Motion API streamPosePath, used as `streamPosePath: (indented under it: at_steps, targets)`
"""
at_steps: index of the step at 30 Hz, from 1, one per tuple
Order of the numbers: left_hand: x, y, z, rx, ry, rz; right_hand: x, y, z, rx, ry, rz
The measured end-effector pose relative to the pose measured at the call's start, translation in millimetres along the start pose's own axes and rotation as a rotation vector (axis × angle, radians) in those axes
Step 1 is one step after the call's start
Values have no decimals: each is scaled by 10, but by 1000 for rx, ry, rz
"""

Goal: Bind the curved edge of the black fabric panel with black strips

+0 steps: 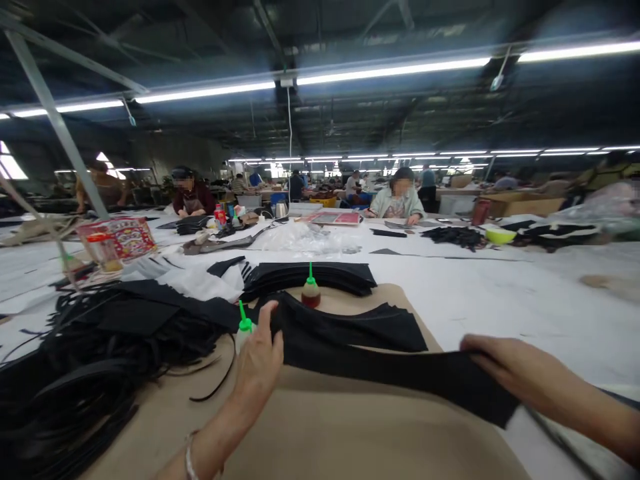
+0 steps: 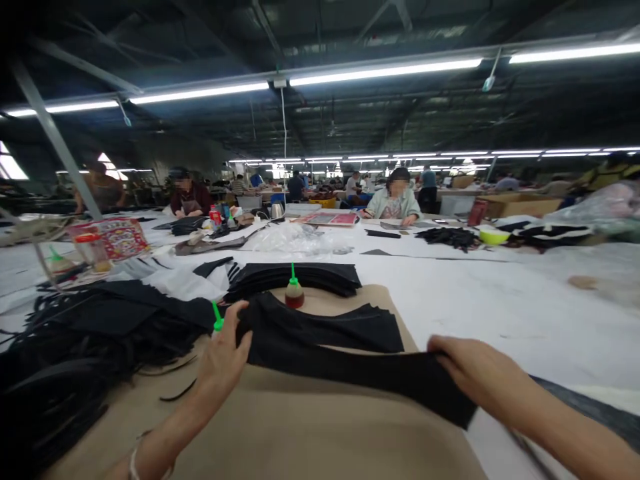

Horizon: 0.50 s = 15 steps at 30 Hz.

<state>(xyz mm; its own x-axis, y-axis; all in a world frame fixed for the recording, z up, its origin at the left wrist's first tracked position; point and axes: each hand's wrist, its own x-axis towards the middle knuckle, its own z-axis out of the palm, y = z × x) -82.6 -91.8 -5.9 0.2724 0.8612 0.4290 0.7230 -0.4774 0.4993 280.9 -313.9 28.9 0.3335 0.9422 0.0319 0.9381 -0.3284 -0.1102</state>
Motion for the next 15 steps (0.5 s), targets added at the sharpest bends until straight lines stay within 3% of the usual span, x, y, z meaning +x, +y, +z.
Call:
streamPosePath:
  at_steps: [3,8,12,15]
  targets:
    - [368,105,152,247,40,18,498,-57,-72,-42,38,13]
    - [672,-44,434,393,59,47,1069,-202,239,-47,67,-24]
    - [607,-45,628,453,129,132,1200,-282,418,-32,212,-23]
    - [426,12,840,382,21,421,1016,-374,451,5,296,1]
